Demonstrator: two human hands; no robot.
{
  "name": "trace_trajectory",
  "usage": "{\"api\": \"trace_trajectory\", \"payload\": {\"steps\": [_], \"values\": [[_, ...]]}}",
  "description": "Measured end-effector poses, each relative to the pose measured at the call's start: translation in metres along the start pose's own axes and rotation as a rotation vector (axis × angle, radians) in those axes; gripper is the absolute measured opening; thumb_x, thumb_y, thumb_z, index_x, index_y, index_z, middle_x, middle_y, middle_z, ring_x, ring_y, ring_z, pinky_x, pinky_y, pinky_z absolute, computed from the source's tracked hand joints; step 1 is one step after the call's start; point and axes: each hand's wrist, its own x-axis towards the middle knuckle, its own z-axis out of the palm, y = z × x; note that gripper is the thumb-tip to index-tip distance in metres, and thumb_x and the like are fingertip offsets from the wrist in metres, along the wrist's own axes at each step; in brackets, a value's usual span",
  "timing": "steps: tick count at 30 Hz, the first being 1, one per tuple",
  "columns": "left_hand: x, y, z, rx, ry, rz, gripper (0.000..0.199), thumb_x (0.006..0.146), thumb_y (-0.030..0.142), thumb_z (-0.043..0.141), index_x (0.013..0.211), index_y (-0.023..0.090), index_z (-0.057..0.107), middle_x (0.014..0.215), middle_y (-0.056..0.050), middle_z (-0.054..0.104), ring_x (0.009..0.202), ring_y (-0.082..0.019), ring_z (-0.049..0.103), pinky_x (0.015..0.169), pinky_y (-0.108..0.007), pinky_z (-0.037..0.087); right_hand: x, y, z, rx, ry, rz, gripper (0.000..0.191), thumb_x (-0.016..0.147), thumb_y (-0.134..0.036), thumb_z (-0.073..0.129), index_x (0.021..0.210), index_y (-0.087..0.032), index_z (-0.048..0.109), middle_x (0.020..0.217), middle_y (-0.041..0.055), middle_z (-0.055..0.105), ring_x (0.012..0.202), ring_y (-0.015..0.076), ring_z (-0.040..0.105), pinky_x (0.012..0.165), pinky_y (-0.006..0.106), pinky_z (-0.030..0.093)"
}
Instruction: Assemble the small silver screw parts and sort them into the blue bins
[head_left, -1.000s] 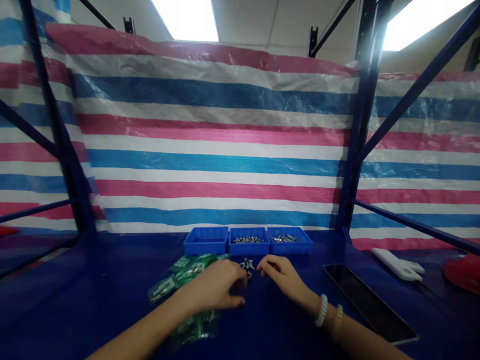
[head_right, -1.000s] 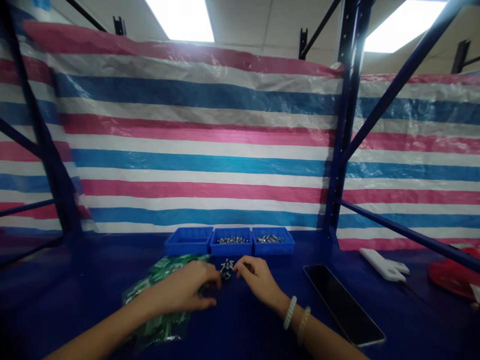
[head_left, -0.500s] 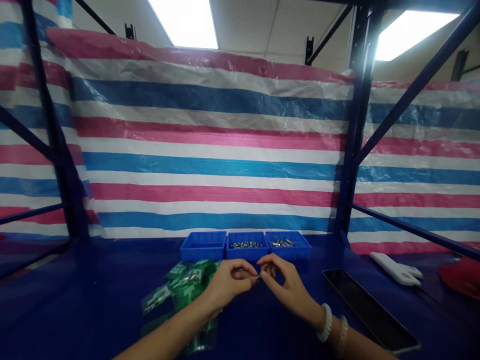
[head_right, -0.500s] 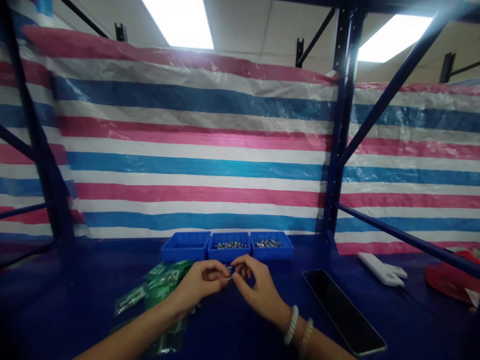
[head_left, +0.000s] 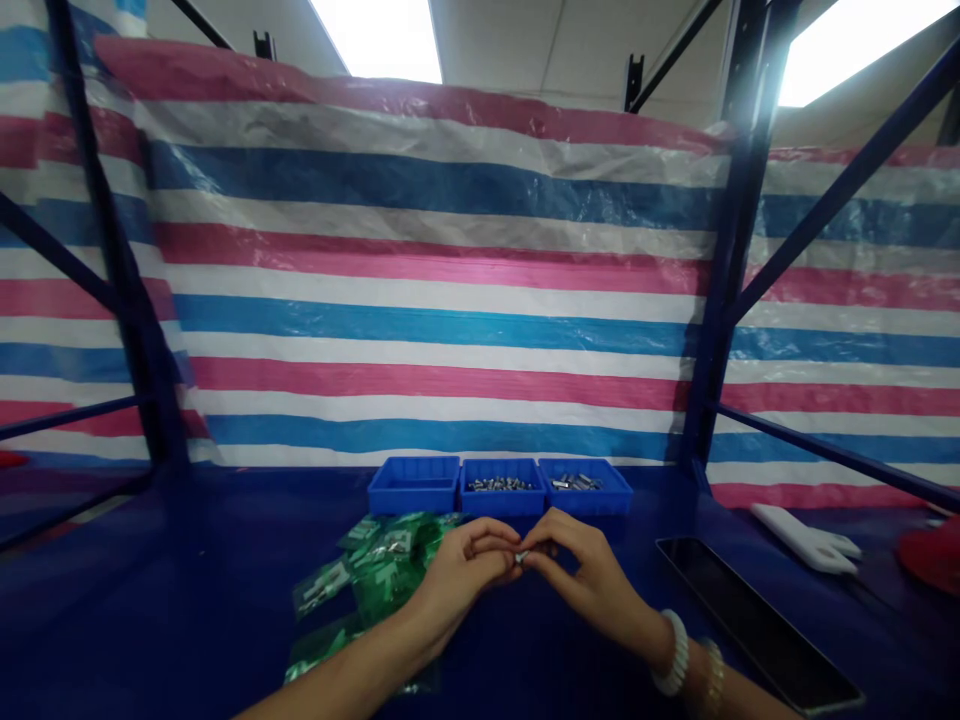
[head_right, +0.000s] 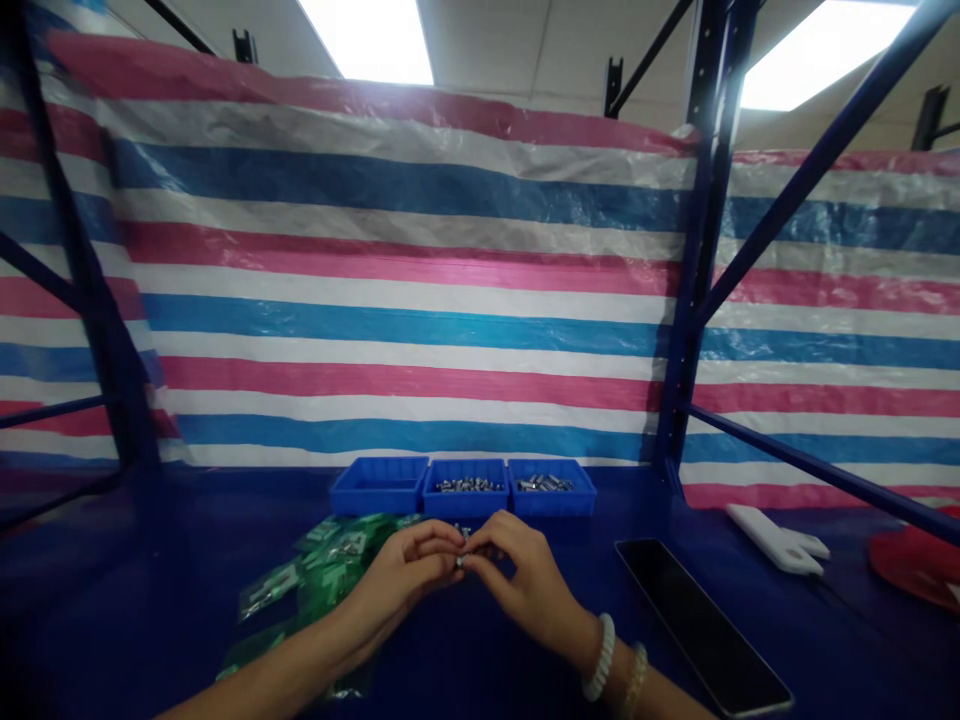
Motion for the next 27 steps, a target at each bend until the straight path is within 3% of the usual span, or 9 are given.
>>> {"api": "trace_trajectory", "payload": {"steps": [4, 12, 19, 22, 27], "values": [[-0.007, -0.002, 0.006, 0.095, 0.002, 0.092, 0.03, 0.058, 0.008, 0.065, 0.087, 0.015, 0.063, 0.081, -0.003, 0.068, 0.07, -0.013, 0.064, 0.07, -0.025, 0.048, 0.0, 0.001, 0.002, -0.059, 0.043, 0.047, 0.016, 0.088, -0.028, 0.056, 0.077, -0.018, 0.063, 0.073, 0.0016, 0.059, 0.066, 0.014, 0.053, 0.061, 0.026, 0.041], [-0.012, -0.008, 0.015, 0.334, 0.136, 0.229, 0.018, 0.067, 0.023, 0.07, 0.081, 0.016, 0.061, 0.08, -0.003, 0.065, 0.075, -0.017, 0.063, 0.07, -0.027, 0.05, -0.001, 0.006, 0.011, 0.024, 0.02, 0.185, 0.033, 0.092, -0.039, 0.047, 0.068, -0.017, 0.055, 0.066, -0.001, 0.052, 0.061, 0.0123, 0.046, 0.057, 0.024, 0.035], [-0.017, -0.002, 0.013, 0.69, 0.224, 0.531, 0.006, 0.076, 0.02, 0.062, 0.08, 0.019, 0.066, 0.08, -0.004, 0.066, 0.076, -0.019, 0.063, 0.07, -0.029, 0.05, -0.001, 0.018, 0.028, 0.674, -0.265, 0.402, 0.05, 0.08, -0.062, 0.054, 0.066, -0.014, 0.06, 0.059, 0.0001, 0.055, 0.057, 0.0131, 0.054, 0.058, 0.026, 0.044], [-0.001, 0.011, 0.01, 0.802, 0.248, 0.653, 0.011, 0.076, 0.015, 0.059, 0.083, 0.02, 0.066, 0.085, -0.003, 0.067, 0.081, -0.019, 0.063, 0.074, -0.029, 0.049, 0.001, 0.021, 0.029, 0.721, -0.255, 0.413, 0.05, 0.079, -0.061, 0.056, 0.071, -0.012, 0.066, 0.065, 0.0029, 0.061, 0.059, 0.0129, 0.057, 0.06, 0.026, 0.045], [0.065, 0.025, 0.002, 1.042, 0.282, 0.702, 0.017, 0.077, 0.012, 0.056, 0.091, 0.018, 0.064, 0.089, -0.004, 0.068, 0.086, -0.019, 0.062, 0.08, -0.032, 0.048, 0.006, 0.031, 0.018, 0.545, -0.128, 0.42, 0.046, 0.083, -0.056, 0.053, 0.079, -0.013, 0.069, 0.074, 0.0051, 0.067, 0.06, 0.0121, 0.059, 0.058, 0.024, 0.044]]}}
